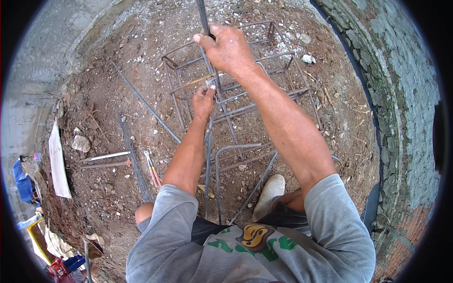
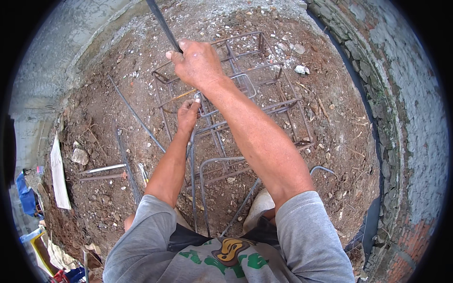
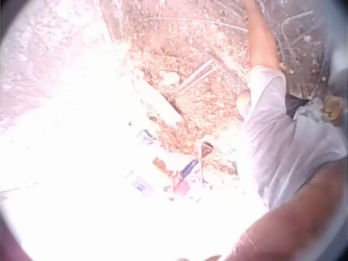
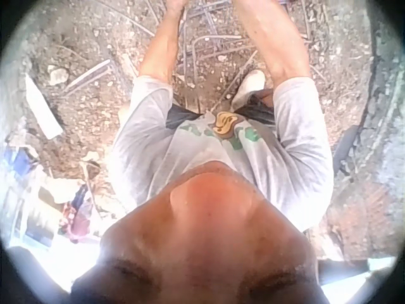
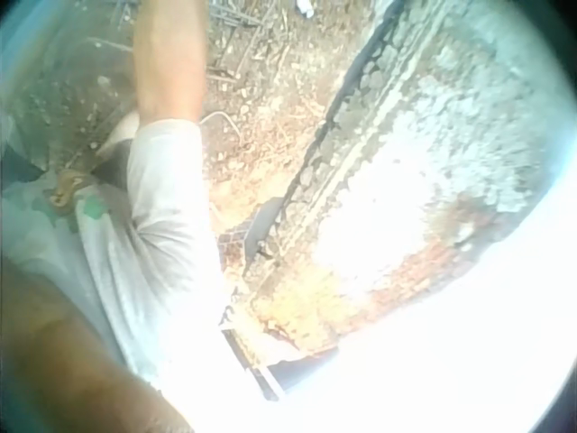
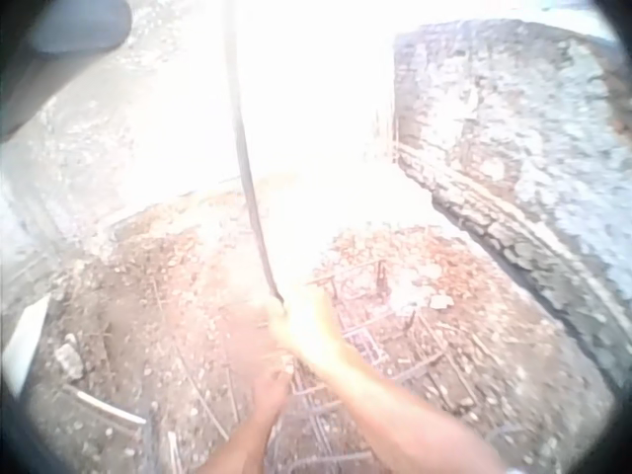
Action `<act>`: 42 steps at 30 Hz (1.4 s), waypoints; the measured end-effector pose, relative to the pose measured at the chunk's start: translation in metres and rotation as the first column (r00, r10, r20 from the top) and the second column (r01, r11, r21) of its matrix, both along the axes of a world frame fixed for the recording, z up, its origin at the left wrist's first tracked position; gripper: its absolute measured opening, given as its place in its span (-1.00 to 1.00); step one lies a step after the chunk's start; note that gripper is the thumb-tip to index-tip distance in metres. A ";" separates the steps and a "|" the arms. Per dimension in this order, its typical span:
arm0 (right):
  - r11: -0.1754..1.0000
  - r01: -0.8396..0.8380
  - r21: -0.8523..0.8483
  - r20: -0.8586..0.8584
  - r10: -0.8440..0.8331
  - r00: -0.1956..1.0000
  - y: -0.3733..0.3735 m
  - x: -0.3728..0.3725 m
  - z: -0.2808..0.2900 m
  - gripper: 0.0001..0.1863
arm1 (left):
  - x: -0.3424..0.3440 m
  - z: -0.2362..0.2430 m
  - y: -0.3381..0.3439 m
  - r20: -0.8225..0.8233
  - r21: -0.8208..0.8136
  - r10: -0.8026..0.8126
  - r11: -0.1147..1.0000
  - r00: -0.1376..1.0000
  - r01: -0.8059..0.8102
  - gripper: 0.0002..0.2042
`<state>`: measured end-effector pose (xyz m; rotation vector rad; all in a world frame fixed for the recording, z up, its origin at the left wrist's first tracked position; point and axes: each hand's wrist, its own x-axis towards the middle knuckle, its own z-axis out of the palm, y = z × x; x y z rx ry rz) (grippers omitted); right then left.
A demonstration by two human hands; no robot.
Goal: The person gathers tie wires, pliers, and metal stirrups, then carries them over to a rebar frame. They position a stirrup on the frame, bend rebar rods, and fasten the metal pieces together with tie wire using pliers and by hand.
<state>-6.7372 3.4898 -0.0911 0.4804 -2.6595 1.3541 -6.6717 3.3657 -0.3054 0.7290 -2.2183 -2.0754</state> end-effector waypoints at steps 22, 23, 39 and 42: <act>0.666 -0.049 -0.745 -0.068 -0.002 0.998 0.183 -0.008 0.077 -0.72 | 0.010 0.013 -0.016 0.057 0.110 0.134 0.984 0.989 -0.139 -0.84; 0.607 -0.028 -0.794 -0.033 0.003 0.999 0.184 -0.011 0.062 -0.73 | 0.013 0.013 -0.024 0.060 0.094 0.152 0.983 0.987 -0.157 -0.84; 0.379 0.159 -0.911 0.187 0.037 0.982 0.218 -0.021 -0.022 -0.79 | 0.010 -0.015 -0.023 0.072 0.007 0.161 0.987 0.984 -0.162 -0.83; 0.405 0.133 -0.905 0.180 0.080 0.981 0.219 -0.021 -0.028 -0.79 | 0.011 -0.018 -0.025 0.062 0.005 0.171 0.985 0.983 -0.171 -0.81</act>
